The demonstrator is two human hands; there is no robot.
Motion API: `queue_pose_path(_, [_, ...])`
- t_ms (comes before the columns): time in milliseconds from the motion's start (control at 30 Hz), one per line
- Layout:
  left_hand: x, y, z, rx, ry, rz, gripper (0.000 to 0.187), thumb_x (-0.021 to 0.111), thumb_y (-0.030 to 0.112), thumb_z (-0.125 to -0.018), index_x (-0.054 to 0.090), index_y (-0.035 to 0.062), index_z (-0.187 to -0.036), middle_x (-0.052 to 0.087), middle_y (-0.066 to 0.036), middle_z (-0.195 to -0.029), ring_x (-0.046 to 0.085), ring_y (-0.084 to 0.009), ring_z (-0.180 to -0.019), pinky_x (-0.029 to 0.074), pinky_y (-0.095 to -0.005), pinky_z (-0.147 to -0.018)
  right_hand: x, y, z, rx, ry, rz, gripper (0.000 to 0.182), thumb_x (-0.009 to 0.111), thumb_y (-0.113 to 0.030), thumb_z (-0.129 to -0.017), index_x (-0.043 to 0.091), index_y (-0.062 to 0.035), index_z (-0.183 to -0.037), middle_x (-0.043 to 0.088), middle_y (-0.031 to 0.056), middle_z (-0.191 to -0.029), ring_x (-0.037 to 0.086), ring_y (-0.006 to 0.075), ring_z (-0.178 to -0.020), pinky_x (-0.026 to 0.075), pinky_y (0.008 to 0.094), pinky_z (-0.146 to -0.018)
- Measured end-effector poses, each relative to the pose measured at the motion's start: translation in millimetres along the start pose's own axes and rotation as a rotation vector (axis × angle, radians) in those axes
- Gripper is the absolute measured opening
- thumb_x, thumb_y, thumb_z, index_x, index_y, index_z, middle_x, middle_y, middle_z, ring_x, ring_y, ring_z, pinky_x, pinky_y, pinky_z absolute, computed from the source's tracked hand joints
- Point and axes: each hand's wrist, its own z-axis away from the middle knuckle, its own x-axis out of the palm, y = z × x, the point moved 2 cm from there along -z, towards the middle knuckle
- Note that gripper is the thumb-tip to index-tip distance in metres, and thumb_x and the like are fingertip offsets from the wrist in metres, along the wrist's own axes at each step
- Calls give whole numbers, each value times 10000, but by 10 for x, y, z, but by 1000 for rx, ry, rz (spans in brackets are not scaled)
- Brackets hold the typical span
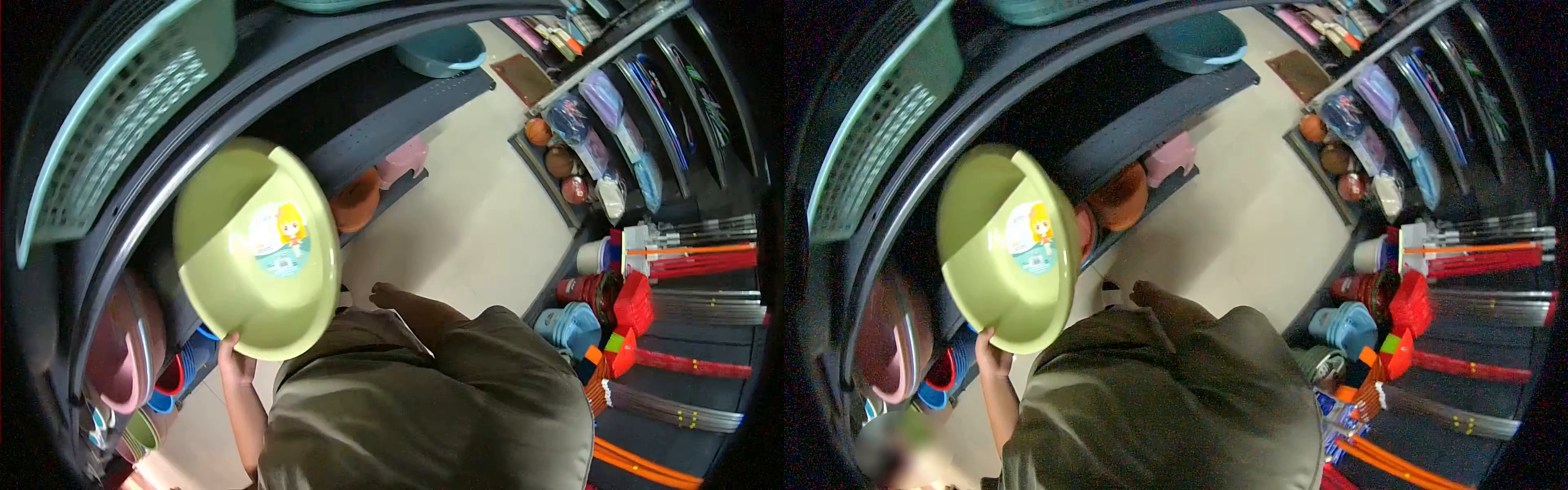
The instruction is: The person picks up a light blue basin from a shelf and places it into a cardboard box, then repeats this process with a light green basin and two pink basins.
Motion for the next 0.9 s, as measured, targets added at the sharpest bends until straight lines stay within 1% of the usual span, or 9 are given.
queue_pose_path(33, [10, -21, 27, -13, 23, -28, 557, 590, 254, -739, 467, 29, -1234, 553, -120, -1191, 528, -287, -1094, 420, -423, -943, 33, -89, -45, -190, 192, 339, 435, 533, -293, -801, 571, -32, -1147, 598, 192, -1087, 586, 285, -982, 473, 370, -844])
queue_pose_path(133, [-67, -112, 258, -27, -10, 2, 577, 610, 231, -707, 471, 25, -1228, 554, -126, -1186, 536, -283, -1081, 436, -412, -930, -13, -436, 253, -8, 11, 65, 445, 524, -308, -816, 558, -34, -1166, 589, 191, -1110, 571, 283, -1016, 450, 389, -872])
queue_pose_path(167, [-87, -153, 376, 12, 7, 2, 580, 607, 229, -711, 467, 22, -1234, 555, -128, -1182, 541, -282, -1076, 443, -409, -924, 255, -191, -137, -30, 5, 89, 445, 524, -308, -816, 558, -34, -1166, 589, 191, -1110, 571, 283, -1016, 450, 389, -872])
queue_pose_path(233, [-137, -253, 639, 48, 36, 30, 584, 611, 221, -714, 462, 10, -1238, 561, -128, -1168, 547, -275, -1067, 451, -399, -913, 488, 390, -946, -862, 164, 1090, 479, 535, -346, -822, 535, -47, -1196, 593, 185, -1109, 575, 290, -1007, 439, 386, -881])
queue_pose_path(267, [-206, -288, 763, 61, 44, 43, 588, 616, 212, -718, 456, -1, -1241, 567, -128, -1154, 554, -267, -1058, 459, -388, -902, 586, 322, -935, -889, 150, 1108, 479, 535, -346, -822, 535, -47, -1196, 593, 185, -1109, 575, 290, -1007, 439, 386, -881])
queue_pose_path(500, [-908, -975, 2244, 196, 191, 35, 609, 599, 158, -737, 390, -39, -1273, 531, -152, -1178, 552, -239, -1050, 484, -335, -843, 1036, 352, -216, -771, 87, 754, 383, 523, -297, -822, 583, -63, -1119, 615, 179, -1030, 578, 320, -969, 449, 398, -853])
queue_pose_path(733, [-1302, -1962, 3764, 409, 422, 344, 550, 562, 100, -760, 398, -49, -1264, 537, -159, -1180, 549, -255, -1062, 456, -360, -899, 1861, 378, 414, -547, -24, 548, 302, 511, -248, -822, 630, -79, -1041, 637, 174, -951, 580, 351, -932, 460, 409, -825])
queue_pose_path(800, [-1377, -2196, 4151, 490, 545, 425, 501, 529, 71, -777, 413, -55, -1248, 542, -161, -1180, 549, -260, -1069, 447, -367, -914, 1889, -416, 1395, -567, -150, 813, 313, 533, -238, -813, 624, -37, -1034, 623, 190, -1062, 572, 324, -1031, 449, 377, -881])
queue_pose_path(900, [-1373, -2516, 4681, 594, 689, 548, 497, 514, 58, -791, 392, -58, -1258, 540, -168, -1180, 557, -254, -1061, 453, -371, -914, 2308, -695, 1265, -573, -246, 1001, 429, 584, -299, -798, 574, -37, -1137, 636, 156, -1044, 609, 285, -955, 458, 345, -852])
